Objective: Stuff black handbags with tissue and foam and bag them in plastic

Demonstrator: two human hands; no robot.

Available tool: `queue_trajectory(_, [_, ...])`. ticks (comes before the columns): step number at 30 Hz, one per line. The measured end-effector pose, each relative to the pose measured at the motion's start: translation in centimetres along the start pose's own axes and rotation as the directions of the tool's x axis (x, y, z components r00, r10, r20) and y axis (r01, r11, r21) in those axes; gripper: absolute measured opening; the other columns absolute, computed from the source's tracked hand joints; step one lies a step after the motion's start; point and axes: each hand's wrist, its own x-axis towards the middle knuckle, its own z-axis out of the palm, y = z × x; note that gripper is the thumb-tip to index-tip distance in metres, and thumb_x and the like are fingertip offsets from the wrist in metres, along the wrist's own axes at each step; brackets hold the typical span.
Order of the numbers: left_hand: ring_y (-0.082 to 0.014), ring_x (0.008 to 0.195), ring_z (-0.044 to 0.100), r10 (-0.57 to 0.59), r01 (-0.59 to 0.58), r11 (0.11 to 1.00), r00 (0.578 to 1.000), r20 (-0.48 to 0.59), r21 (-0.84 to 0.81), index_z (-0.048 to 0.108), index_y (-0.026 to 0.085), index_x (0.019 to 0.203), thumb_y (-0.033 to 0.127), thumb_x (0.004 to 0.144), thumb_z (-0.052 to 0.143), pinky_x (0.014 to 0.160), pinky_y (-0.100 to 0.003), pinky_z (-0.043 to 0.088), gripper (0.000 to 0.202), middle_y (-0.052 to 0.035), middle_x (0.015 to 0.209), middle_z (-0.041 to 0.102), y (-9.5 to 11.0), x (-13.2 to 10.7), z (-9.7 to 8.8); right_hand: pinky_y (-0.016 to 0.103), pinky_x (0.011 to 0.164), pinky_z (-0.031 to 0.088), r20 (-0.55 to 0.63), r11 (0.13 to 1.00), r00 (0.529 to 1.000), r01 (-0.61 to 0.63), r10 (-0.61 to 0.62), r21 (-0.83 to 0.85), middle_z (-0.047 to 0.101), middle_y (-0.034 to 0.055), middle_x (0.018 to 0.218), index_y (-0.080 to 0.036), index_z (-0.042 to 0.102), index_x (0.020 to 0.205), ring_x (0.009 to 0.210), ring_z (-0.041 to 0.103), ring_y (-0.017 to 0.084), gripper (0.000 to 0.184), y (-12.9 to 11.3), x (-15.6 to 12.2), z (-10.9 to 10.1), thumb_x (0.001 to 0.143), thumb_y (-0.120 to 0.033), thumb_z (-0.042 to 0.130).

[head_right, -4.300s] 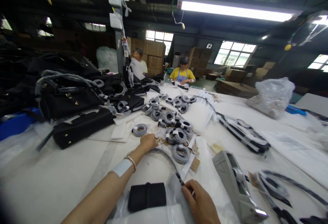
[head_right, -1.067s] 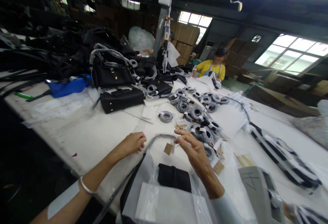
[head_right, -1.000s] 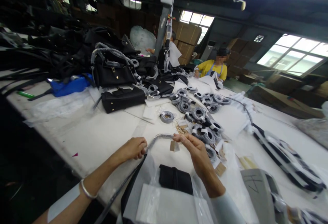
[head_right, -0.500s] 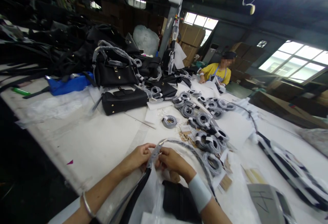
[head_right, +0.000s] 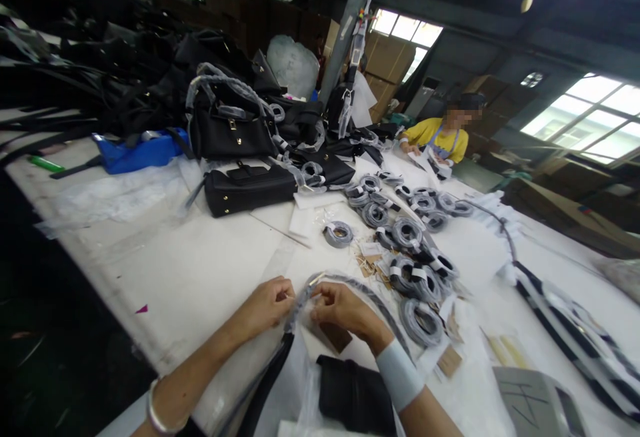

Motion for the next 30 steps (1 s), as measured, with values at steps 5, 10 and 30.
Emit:
queue_trajectory(5, [-0.016,0.073,0.053,0.098,-0.097,0.995,0.995,-0.03,0.035,0.06,0.019,0.065,0.028,0.066,0.06,0.07,-0.026,0.038,0.008,0.001,0.074,0.058,0.3,-1.6,-1.2,0.026,0.063,0.036,-0.132,0.698,0.974,0.035,-0.184,-0.715,0.06,-0.0009,0.071,-0.019,0.069,0.077,0.068,0.052,0.015,0.013,-0.3,-0.7,0.8,0.067,-0.012,0.065])
queue_trajectory(10, [-0.0152,0.067,0.051,0.051,-0.054,0.994,0.998,-0.027,-0.097,0.061,0.018,0.069,0.032,0.069,0.061,0.067,-0.027,0.038,0.014,0.0021,0.067,0.058,-0.3,-2.6,-0.8,0.029,0.067,0.033,-0.178,0.336,0.97,-0.113,-0.168,-0.935,0.068,0.0045,0.076,-0.019,0.07,0.074,0.078,0.058,0.02,0.007,-1.1,-1.2,2.0,0.07,-0.025,0.072])
queue_trajectory(30, [-0.0141,0.062,0.063,-0.052,0.036,0.889,0.998,-0.023,-0.456,0.068,0.015,0.115,0.031,0.075,0.057,0.063,-0.025,0.048,0.044,-0.001,0.07,0.068,-0.8,-2.9,0.5,0.025,0.046,0.033,-0.429,0.973,0.874,0.212,-0.23,-0.09,0.069,0.0045,0.076,-0.02,0.073,0.085,0.057,0.05,0.014,0.028,-0.8,-1.4,3.9,0.072,-0.045,0.072])
